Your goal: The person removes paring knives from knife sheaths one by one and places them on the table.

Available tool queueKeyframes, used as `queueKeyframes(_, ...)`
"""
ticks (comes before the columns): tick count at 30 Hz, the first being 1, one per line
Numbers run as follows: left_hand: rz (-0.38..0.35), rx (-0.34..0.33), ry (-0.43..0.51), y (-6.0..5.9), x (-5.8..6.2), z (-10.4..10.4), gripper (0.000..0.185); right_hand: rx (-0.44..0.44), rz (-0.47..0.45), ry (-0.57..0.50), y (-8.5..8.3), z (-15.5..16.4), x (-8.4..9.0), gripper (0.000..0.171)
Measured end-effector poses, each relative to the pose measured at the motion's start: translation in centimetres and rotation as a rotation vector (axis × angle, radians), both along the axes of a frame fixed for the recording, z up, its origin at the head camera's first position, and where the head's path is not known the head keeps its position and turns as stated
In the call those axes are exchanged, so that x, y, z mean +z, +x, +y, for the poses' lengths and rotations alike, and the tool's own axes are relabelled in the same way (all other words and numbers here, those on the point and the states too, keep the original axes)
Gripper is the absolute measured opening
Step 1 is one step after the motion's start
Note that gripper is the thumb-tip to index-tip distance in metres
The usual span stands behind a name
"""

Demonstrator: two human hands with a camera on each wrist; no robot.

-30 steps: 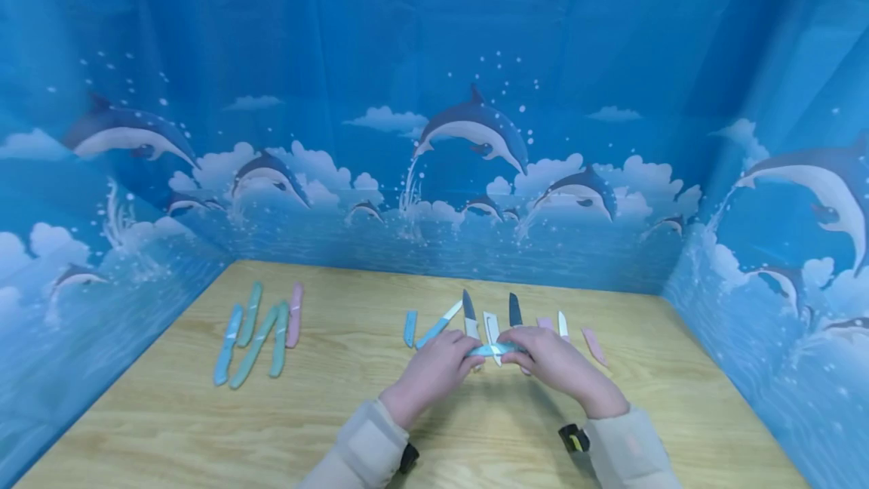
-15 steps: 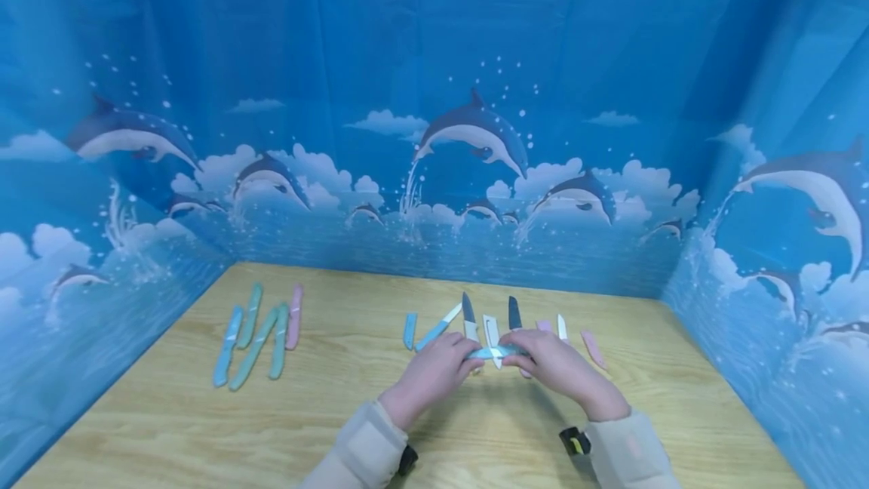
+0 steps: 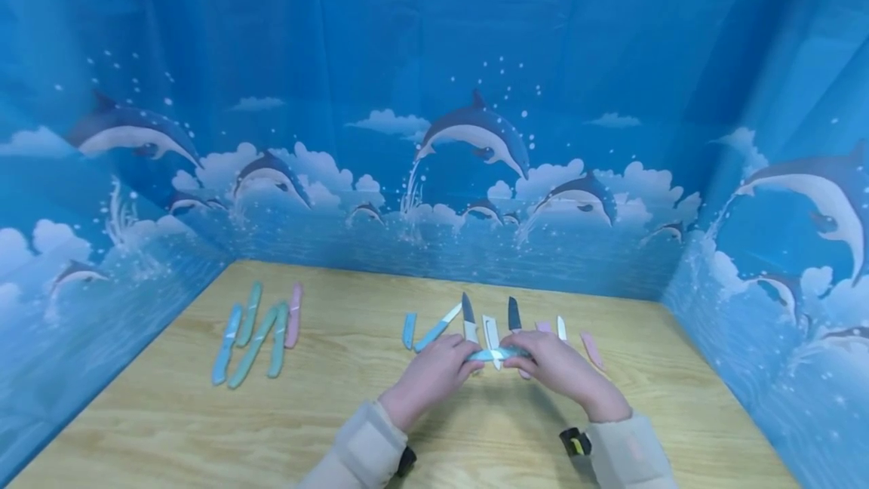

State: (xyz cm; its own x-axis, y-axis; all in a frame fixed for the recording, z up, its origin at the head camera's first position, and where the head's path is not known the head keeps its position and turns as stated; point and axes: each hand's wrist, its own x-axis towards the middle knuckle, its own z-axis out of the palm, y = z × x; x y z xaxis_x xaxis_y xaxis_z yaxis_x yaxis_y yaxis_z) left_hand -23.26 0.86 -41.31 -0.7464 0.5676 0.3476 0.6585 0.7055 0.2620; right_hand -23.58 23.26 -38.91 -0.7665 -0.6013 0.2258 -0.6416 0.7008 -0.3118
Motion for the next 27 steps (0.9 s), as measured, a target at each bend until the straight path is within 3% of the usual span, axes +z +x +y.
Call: queueKeyframes(27, -0.023, -0.002, 0.003, 0.10, 0.25, 0.00, 0.026, 0.009, -0.047, 0.000, -0.15, 0.34, 0.20, 0.019)
